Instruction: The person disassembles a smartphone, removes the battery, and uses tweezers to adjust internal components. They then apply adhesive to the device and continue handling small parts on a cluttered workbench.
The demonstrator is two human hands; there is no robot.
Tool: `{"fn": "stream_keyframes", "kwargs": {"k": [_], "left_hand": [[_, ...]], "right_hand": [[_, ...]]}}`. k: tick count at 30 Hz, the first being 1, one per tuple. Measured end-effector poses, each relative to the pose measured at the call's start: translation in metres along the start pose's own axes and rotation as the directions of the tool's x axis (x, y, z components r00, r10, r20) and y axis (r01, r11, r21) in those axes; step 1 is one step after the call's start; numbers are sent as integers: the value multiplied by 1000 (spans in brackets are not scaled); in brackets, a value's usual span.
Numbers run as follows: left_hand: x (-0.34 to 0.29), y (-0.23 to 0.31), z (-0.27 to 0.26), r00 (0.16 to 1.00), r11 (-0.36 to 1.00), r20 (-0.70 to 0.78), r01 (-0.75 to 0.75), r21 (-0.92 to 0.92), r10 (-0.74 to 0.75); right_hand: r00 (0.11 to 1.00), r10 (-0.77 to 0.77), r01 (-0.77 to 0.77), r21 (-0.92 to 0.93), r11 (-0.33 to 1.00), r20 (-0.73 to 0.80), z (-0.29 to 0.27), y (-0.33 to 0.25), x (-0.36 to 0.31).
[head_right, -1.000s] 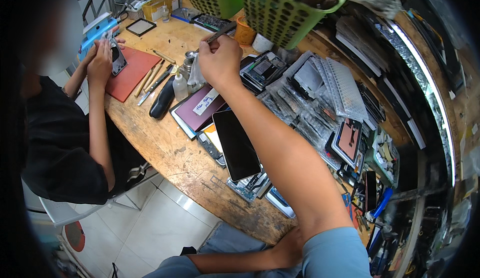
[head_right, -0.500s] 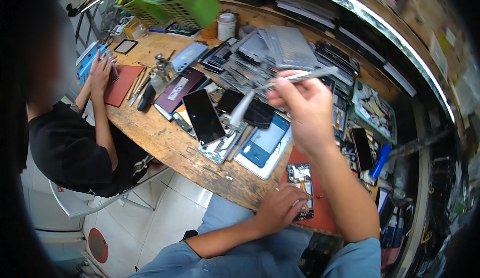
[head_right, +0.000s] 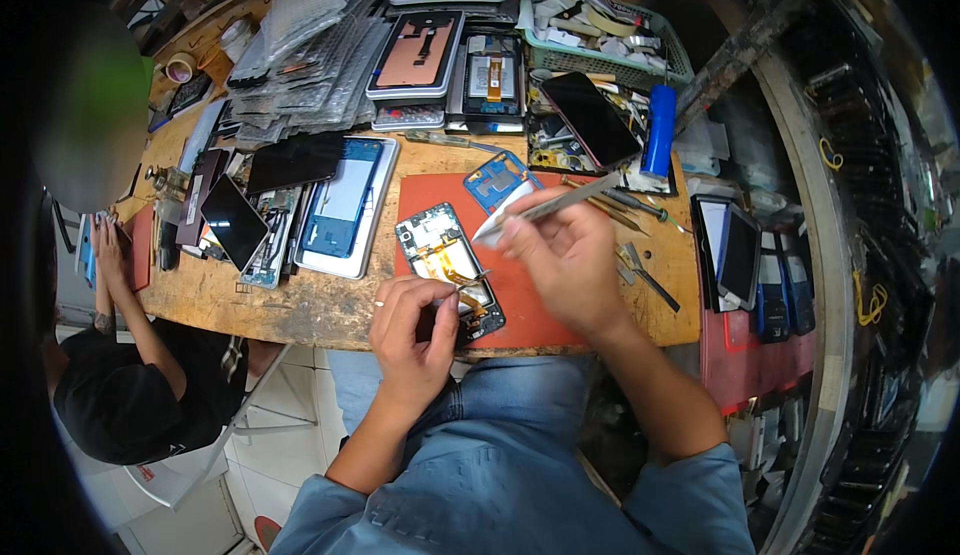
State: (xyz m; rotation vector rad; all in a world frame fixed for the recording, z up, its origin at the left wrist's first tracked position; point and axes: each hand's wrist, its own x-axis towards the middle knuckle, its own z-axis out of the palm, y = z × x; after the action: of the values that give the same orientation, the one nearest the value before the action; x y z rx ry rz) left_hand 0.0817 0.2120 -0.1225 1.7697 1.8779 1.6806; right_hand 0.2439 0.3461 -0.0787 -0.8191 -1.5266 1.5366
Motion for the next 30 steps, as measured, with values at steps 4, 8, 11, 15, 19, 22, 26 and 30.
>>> {"fn": "stream_keyframes", "kwargs": {"k": [4,8,11,15,19,22,26,30], "left_hand": [[-5,0,-2,999,1000,39,-17,11,16],[-10,1,-3,997,999,58,-41,7,41],[-10,0,-3,995,997,73,-68,26,65],[-9,0,-3,991,994,94,-99,45,94],[-10,-2,-3,989,994,104,-104,30,100],[-11,-2,-4,989,995,117,-95,21,92],[-9,1,-5,987,994,134,-100,44,93],[-9,-2,-7,978,988,164,-142,56,131]], "right_hand": [[1000,16,-16,89,996,-5,12,19,-38],[979,-200,200,-1,980,-37,13,21,-53],[980,-194,196,-55,979,43,9,25,-60],[984,-175,176,-25,984,24,10,28,-66],[977,-209,208,31,978,29,8,26,-72],[970,-237,237,11,971,47,8,27,-75],[969,-243,243,13,970,53,9,30,-76],[963,-270,270,1,963,-7,13,25,-77]]}}
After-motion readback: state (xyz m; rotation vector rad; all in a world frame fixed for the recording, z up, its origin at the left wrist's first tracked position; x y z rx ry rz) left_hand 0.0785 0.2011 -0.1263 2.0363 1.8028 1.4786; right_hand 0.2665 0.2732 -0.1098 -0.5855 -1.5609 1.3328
